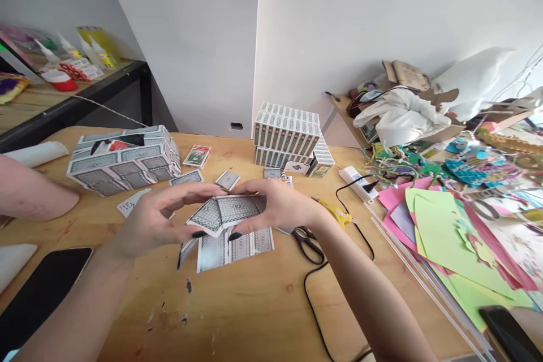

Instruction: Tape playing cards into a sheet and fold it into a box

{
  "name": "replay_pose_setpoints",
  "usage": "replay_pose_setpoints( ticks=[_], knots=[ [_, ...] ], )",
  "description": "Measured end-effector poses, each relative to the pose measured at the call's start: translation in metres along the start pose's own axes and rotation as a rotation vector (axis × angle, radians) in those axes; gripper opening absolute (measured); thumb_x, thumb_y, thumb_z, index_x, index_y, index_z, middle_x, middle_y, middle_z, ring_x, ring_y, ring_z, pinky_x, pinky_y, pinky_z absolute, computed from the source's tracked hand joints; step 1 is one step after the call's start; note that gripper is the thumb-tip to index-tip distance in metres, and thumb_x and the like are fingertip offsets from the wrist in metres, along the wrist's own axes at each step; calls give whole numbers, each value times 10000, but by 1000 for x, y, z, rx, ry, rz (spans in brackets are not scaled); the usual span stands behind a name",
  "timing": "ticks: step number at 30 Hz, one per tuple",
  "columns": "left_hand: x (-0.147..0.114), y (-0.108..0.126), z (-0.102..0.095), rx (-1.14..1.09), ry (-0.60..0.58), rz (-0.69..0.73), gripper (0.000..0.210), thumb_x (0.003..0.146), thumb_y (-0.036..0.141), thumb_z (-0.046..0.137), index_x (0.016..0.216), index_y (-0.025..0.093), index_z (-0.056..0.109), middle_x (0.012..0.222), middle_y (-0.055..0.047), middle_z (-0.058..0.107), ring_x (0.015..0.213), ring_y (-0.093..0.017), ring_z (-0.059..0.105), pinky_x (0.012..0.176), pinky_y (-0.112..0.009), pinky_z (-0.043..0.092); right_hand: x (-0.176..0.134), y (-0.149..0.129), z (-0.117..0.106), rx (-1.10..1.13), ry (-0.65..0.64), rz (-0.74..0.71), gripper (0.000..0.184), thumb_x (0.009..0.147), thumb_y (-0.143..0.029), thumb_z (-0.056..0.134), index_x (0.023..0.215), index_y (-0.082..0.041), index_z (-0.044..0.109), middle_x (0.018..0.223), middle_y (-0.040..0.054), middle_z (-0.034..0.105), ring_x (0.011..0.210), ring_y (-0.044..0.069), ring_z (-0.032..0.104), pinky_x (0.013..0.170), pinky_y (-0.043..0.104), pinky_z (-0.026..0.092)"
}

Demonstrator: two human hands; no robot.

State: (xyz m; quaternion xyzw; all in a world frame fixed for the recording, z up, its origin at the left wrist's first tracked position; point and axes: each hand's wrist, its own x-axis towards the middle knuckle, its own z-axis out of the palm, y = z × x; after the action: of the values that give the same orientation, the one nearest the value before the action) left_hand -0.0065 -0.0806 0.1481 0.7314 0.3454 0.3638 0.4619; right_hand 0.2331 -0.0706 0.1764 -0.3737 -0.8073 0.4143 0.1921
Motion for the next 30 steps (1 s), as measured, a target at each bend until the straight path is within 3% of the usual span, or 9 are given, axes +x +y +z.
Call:
replay_pose_setpoints(
  ticks=[3,7,13,17,19,21,23,26,30],
  knots=[
    [-1,-2,-3,-87,29,-19,405,703,319,704,1095,254,626,1192,-75,622,1084,-237,591,934,-365,496,7,-3,5,-17,-9,13,466,641,-383,741,1076,-248,641,983,-3,693,875,174,641,772,290,516],
    [-2,1,-6,-76,127,-20,352,771,335,637,1112,255,603,1187,-74,619,1068,-218,595,866,-318,526,11,-11,11,-38,137,46,424,674,-392,704,1061,-228,648,963,12,694,850,173,642,774,307,515],
    [-5,26,-8,203,320,132,331,837,321,537,1164,287,577,1225,-44,585,1132,-228,532,963,-376,455,9,-29,28,-137,526,-24,452,679,-395,693,1092,-229,614,1015,49,671,927,202,622,814,349,499],
    [-14,36,-2,436,490,251,308,774,293,581,1081,300,602,1212,-24,558,1170,-253,480,1019,-425,382,3,-30,45,-155,622,-59,463,697,-353,689,1126,-238,558,1063,58,643,953,198,606,822,342,494],
    [-22,34,3,468,652,228,225,754,289,595,978,275,601,1064,-28,583,1042,-230,530,952,-409,416,2,-28,54,-181,652,-52,484,694,-342,695,1142,-246,536,1098,67,626,980,210,594,827,353,494],
    [-30,30,9,399,756,177,56,778,300,570,775,244,569,809,-7,571,817,-179,550,783,-345,465,1,-26,63,-227,691,-55,502,689,-348,701,1149,-256,523,1121,73,615,1015,230,578,845,376,487],
    [-35,27,14,340,712,77,217,811,335,532,628,220,520,630,10,525,647,-146,515,609,-286,441,3,-25,70,-267,726,-72,512,690,-359,702,1157,-261,515,1127,76,613,1038,243,565,864,392,479],
    [-32,30,18,380,574,-122,299,803,382,544,565,201,527,505,24,494,514,-123,464,457,-250,351,9,-29,76,-289,743,-90,523,699,-375,696,1172,-259,505,1128,83,611,1054,255,556,876,403,475],
    [-13,41,18,422,695,-152,464,801,331,537,432,192,293,395,50,276,400,-82,281,383,-246,228,11,-35,73,-250,715,-63,504,703,-376,696,1155,-257,509,1126,77,612,1047,251,559,862,401,482]
  ],
)
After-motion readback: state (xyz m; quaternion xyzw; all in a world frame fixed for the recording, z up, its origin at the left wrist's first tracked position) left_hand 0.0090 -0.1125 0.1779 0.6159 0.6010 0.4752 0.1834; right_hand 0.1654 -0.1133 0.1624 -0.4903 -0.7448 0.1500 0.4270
